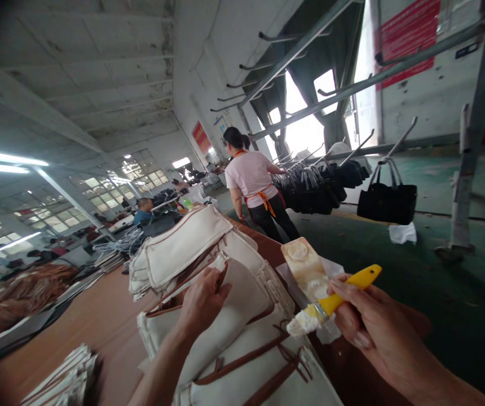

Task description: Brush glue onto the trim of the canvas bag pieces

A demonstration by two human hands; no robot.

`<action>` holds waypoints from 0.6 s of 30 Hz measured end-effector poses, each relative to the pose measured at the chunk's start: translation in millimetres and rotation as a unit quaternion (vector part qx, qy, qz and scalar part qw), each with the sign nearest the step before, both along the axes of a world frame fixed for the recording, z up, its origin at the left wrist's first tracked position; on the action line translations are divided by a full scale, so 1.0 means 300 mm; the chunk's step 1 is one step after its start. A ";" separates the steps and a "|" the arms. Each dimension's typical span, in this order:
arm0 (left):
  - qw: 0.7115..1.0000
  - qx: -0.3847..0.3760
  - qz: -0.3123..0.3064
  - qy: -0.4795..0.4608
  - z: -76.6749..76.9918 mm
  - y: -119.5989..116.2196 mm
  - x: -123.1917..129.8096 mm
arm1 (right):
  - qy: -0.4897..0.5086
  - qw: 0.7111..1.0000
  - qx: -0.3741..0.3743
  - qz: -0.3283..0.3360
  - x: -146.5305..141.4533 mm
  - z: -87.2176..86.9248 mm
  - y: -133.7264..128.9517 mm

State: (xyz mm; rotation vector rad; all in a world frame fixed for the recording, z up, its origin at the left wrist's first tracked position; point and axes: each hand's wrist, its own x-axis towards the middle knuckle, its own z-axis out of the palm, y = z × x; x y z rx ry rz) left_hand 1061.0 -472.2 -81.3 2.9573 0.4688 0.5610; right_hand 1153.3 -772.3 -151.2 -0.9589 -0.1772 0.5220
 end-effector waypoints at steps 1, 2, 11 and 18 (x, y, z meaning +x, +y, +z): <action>1.000 -0.008 0.009 -0.008 -0.001 0.007 0.008 | -0.004 1.000 0.003 0.002 -0.004 0.009 0.007; 1.000 -0.019 0.017 -0.016 -0.004 0.013 0.015 | -0.006 1.000 0.010 0.004 -0.008 0.020 0.015; 0.990 -0.121 -0.057 -0.044 0.021 -0.051 -0.021 | -0.104 0.993 0.062 0.005 0.026 0.172 0.102; 0.967 -0.224 -0.108 -0.050 0.095 -0.195 -0.126 | -0.266 0.964 0.009 0.013 0.012 0.227 0.179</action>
